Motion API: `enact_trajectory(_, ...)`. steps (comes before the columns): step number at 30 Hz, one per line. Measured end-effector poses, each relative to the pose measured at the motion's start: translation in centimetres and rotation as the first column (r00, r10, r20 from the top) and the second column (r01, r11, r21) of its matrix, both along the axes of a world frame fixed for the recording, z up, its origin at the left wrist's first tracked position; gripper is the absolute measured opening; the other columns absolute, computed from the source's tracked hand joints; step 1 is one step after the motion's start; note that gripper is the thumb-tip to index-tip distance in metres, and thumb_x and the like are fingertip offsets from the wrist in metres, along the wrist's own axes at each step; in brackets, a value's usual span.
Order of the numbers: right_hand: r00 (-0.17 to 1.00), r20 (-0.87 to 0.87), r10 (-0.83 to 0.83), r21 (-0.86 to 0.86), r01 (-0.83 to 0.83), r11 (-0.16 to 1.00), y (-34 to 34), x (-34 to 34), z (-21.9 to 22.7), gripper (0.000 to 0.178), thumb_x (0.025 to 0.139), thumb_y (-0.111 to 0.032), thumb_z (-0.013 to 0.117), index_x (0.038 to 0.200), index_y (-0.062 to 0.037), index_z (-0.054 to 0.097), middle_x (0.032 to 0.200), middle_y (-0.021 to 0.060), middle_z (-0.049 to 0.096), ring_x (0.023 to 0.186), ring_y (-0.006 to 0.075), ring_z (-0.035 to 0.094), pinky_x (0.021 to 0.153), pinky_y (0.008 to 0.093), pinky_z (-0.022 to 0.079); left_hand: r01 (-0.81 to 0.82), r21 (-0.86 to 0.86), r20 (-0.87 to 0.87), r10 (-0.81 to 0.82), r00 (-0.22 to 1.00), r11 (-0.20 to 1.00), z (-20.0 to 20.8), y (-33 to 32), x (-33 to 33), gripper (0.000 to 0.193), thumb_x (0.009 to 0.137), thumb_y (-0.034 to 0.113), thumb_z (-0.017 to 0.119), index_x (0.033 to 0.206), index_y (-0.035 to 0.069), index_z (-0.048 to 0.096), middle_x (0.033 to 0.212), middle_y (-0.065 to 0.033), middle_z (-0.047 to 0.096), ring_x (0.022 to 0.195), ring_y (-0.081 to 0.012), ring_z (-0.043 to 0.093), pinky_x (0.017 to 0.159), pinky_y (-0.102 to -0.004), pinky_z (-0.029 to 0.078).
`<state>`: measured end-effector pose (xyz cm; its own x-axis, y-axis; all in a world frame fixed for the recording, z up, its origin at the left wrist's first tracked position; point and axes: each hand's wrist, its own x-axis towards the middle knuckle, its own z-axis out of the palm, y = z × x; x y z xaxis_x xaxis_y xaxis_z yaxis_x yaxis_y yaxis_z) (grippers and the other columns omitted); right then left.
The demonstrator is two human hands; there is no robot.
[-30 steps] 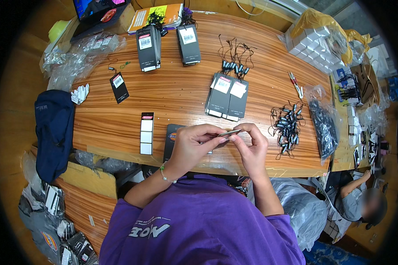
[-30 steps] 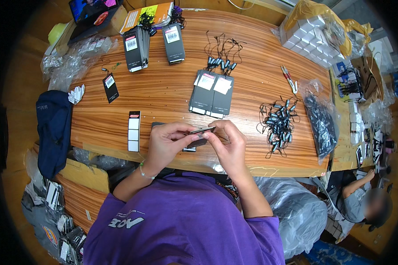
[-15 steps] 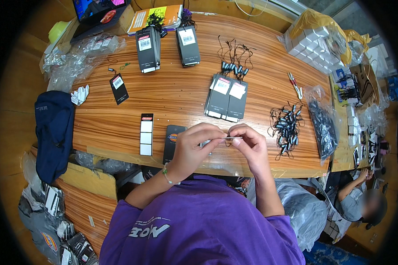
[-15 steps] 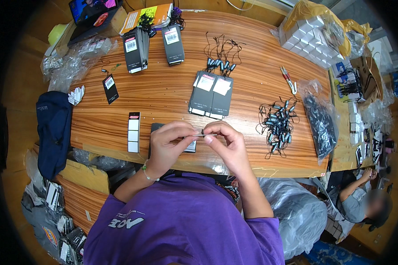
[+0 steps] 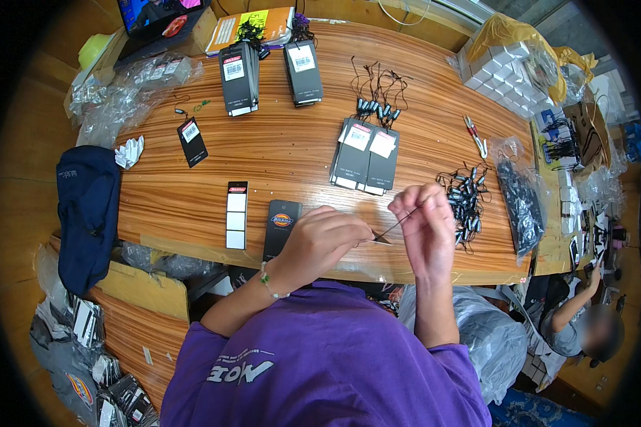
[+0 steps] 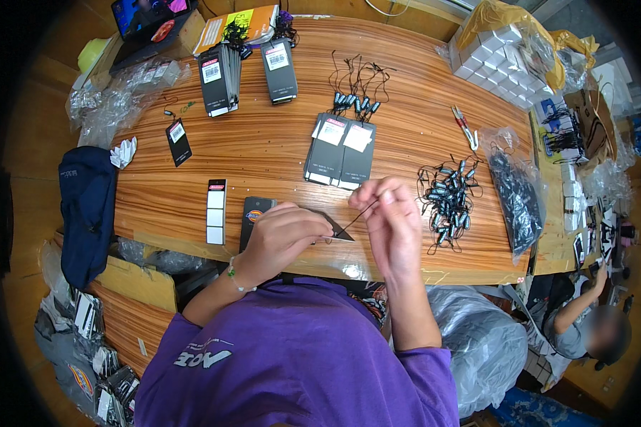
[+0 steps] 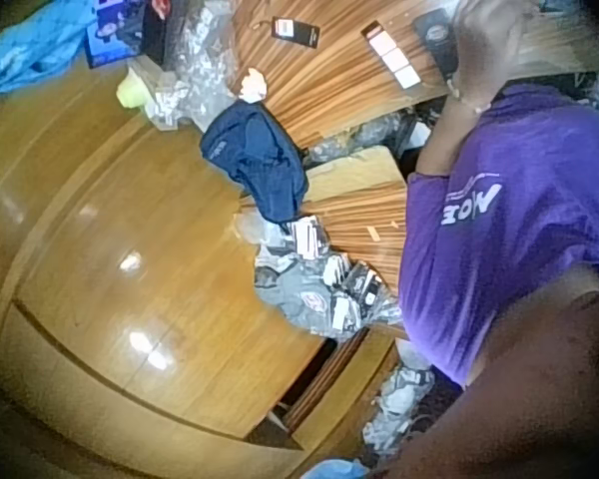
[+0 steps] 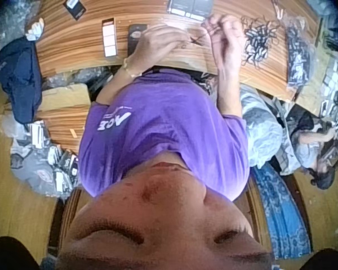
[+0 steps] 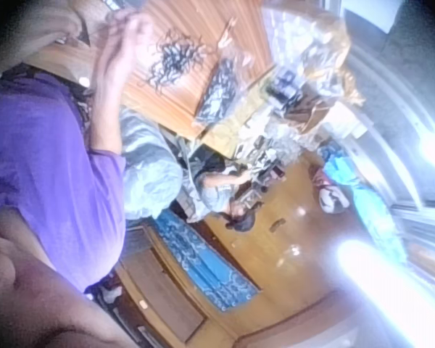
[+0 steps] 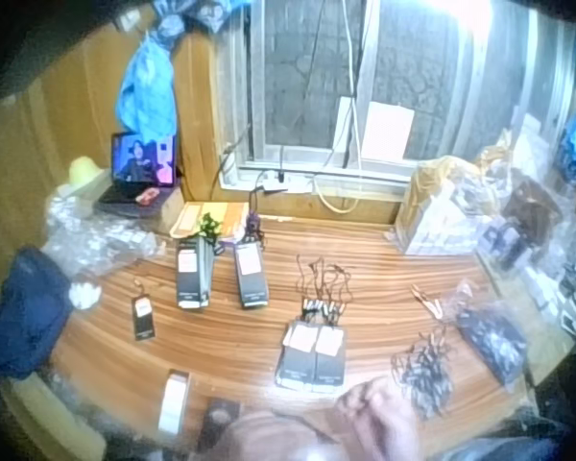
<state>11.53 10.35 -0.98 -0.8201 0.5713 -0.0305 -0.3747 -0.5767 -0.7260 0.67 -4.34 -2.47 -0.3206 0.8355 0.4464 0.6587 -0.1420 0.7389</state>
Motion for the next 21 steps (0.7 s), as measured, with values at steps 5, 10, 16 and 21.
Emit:
enact_trajectory(5, 0.988, -0.135, 0.074, 0.030, -0.071, 0.997, 0.6, 0.7, 1.1, 0.010, 0.089, -0.016, 0.049, 0.089, -0.0080, 0.043, 0.060, 0.0031, 0.042, 0.058, 0.0142, 0.040, 0.057, 0.0296, 0.035, -0.022, -0.108, 0.184, 0.042, 0.982, 0.994, -0.7, -0.6, 0.3, 0.020, 0.073, 0.005, 0.065, 0.094, 0.004, 0.065, 0.093, -0.0093, 0.065, 0.083, -0.0224, 0.062, 0.074, -0.0312, 0.047)
enact_trajectory(10, 0.958, -0.065, 0.279, 0.165, -0.265, 0.950, 0.4, 3.0, 0.9, 0.017, 0.085, -0.017, 0.054, 0.080, -0.0068, 0.042, 0.055, 0.0062, 0.046, 0.053, 0.0137, 0.039, 0.051, 0.0287, 0.032, -0.133, -0.271, 0.286, 0.212, 0.934, 0.953, -1.0, -4.5, -6.3, 0.025, 0.076, 0.009, 0.065, 0.099, 0.002, 0.063, 0.096, -0.0100, 0.063, 0.091, -0.0232, 0.059, 0.079, -0.0311, 0.047)
enact_trajectory(16, 0.972, 0.066, 0.225, 0.154, -0.233, 0.960, 1.1, 4.2, 0.0, 0.015, 0.084, -0.014, 0.056, 0.081, -0.0047, 0.045, 0.057, 0.0074, 0.048, 0.052, 0.0132, 0.042, 0.052, 0.0263, 0.035, -0.457, -0.459, -0.067, 0.483, 0.873, 0.762, -2.0, -11.5, -11.4, 0.046, 0.067, 0.012, 0.072, 0.110, 0.005, 0.060, 0.109, -0.0090, 0.055, 0.101, -0.0233, 0.052, 0.088, -0.0311, 0.040)
enact_trajectory(21, 0.968, 0.187, 0.169, 0.195, -0.205, 0.959, 1.8, 4.8, 0.0, 0.010, 0.083, -0.002, 0.055, 0.088, -0.0023, 0.047, 0.067, 0.0064, 0.052, 0.057, 0.0121, 0.048, 0.053, 0.0230, 0.037, -0.379, -0.474, 0.023, 0.442, 0.897, 0.795, -4.0, -12.1, -12.3, 0.049, 0.061, 0.007, 0.075, 0.108, 0.005, 0.061, 0.108, -0.0087, 0.053, 0.103, -0.0250, 0.051, 0.089, -0.0315, 0.040)
